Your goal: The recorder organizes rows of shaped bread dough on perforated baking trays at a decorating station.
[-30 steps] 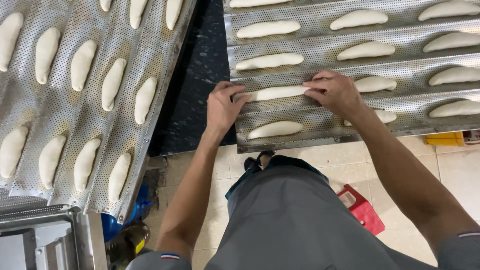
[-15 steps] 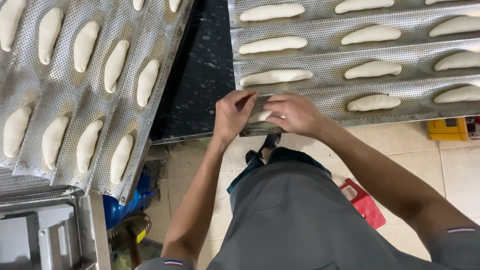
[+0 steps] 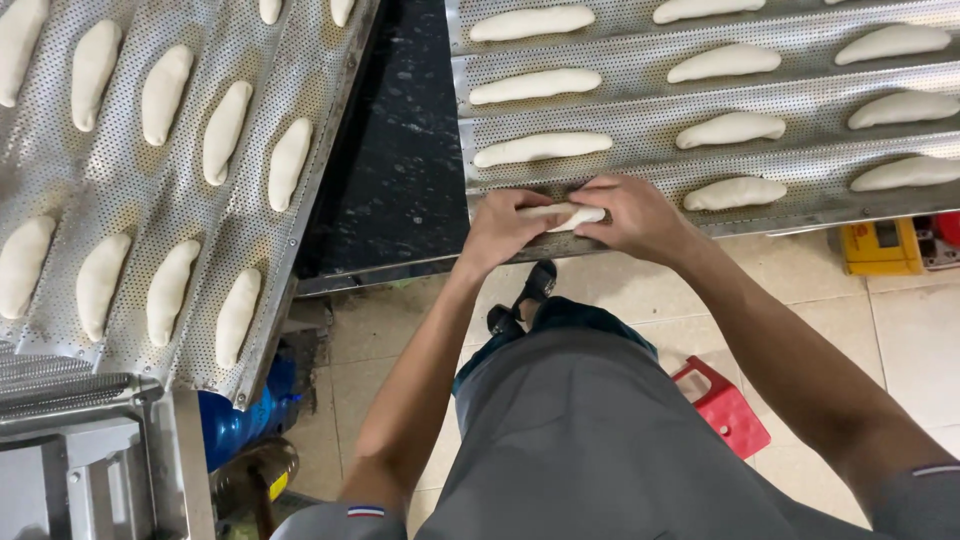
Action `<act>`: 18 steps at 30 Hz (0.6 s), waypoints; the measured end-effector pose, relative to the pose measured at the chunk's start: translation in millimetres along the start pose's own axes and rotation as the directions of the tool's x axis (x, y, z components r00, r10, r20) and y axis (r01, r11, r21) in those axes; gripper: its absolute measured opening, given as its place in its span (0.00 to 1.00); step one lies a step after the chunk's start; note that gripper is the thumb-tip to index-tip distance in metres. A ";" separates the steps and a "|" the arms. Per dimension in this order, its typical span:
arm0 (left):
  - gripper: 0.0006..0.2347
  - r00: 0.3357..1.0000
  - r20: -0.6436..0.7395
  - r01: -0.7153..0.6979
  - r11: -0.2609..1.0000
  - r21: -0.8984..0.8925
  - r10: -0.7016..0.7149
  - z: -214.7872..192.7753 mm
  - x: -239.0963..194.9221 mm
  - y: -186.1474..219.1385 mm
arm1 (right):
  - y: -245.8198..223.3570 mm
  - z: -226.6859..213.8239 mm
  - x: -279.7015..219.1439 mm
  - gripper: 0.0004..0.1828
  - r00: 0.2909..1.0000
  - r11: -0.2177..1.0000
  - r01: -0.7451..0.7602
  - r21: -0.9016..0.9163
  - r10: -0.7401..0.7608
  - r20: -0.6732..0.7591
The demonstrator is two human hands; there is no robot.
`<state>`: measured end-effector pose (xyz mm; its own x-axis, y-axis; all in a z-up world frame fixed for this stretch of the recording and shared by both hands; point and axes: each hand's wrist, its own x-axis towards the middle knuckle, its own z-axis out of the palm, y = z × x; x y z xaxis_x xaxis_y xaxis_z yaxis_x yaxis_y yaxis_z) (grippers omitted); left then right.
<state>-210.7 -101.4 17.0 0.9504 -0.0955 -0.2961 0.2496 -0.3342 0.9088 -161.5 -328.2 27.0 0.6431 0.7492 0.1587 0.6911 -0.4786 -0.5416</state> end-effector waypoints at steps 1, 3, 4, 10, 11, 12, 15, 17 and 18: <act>0.19 1.000 0.005 -0.001 1.000 0.000 0.001 0.8 1.0 -3.8 | -2.3 -3.2 0.7 0.22 1.000 1.000 -0.005 -0.001 0.005 -0.001; 0.19 0.975 -0.085 -0.199 0.978 0.066 0.204 2.1 2.5 -11.9 | -7.0 -8.6 2.7 0.22 0.987 0.985 -0.144 0.098 0.136 0.084; 0.19 0.976 -0.081 -0.197 0.978 0.065 0.202 -2.0 -0.4 -4.9 | -2.0 -9.4 0.2 0.22 0.987 0.984 -0.149 0.100 0.141 0.084; 0.16 0.990 0.007 -0.111 0.804 -0.583 0.142 -20.0 -5.7 7.1 | 12.4 -10.4 -4.5 0.21 0.982 0.804 -0.175 0.569 0.183 0.044; 0.15 0.994 0.038 -0.061 0.831 -0.554 0.098 -21.0 -3.7 -0.4 | 12.1 -12.8 -5.8 0.21 0.964 0.764 -0.255 0.592 0.247 0.095; 0.14 0.996 0.067 -0.011 0.853 -0.521 0.054 -22.0 -1.5 -7.9 | 12.1 -15.2 -7.0 0.21 0.940 0.719 -0.332 0.611 0.308 0.148; 0.14 0.999 0.053 0.020 0.852 -0.523 0.009 -33.2 -1.8 -30.6 | 25.3 -22.3 -23.2 0.18 0.924 0.790 -0.369 0.490 0.368 0.102; 0.14 0.996 0.083 0.058 0.855 -0.515 -0.017 -34.5 -2.5 -31.3 | 21.9 -26.4 -26.9 0.18 0.910 0.815 -0.407 0.414 0.402 0.103; 0.15 0.993 0.108 0.093 0.859 -0.504 -0.044 -35.9 -3.4 -31.7 | 19.8 -28.0 -28.3 0.18 0.897 0.833 -0.438 0.337 0.431 0.100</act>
<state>-215.2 -56.8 -0.3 0.9127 -0.1818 -0.3660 0.3965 0.1767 0.9009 -156.8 -371.7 34.9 0.8414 0.5117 -0.1738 0.1832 -0.5727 -0.7990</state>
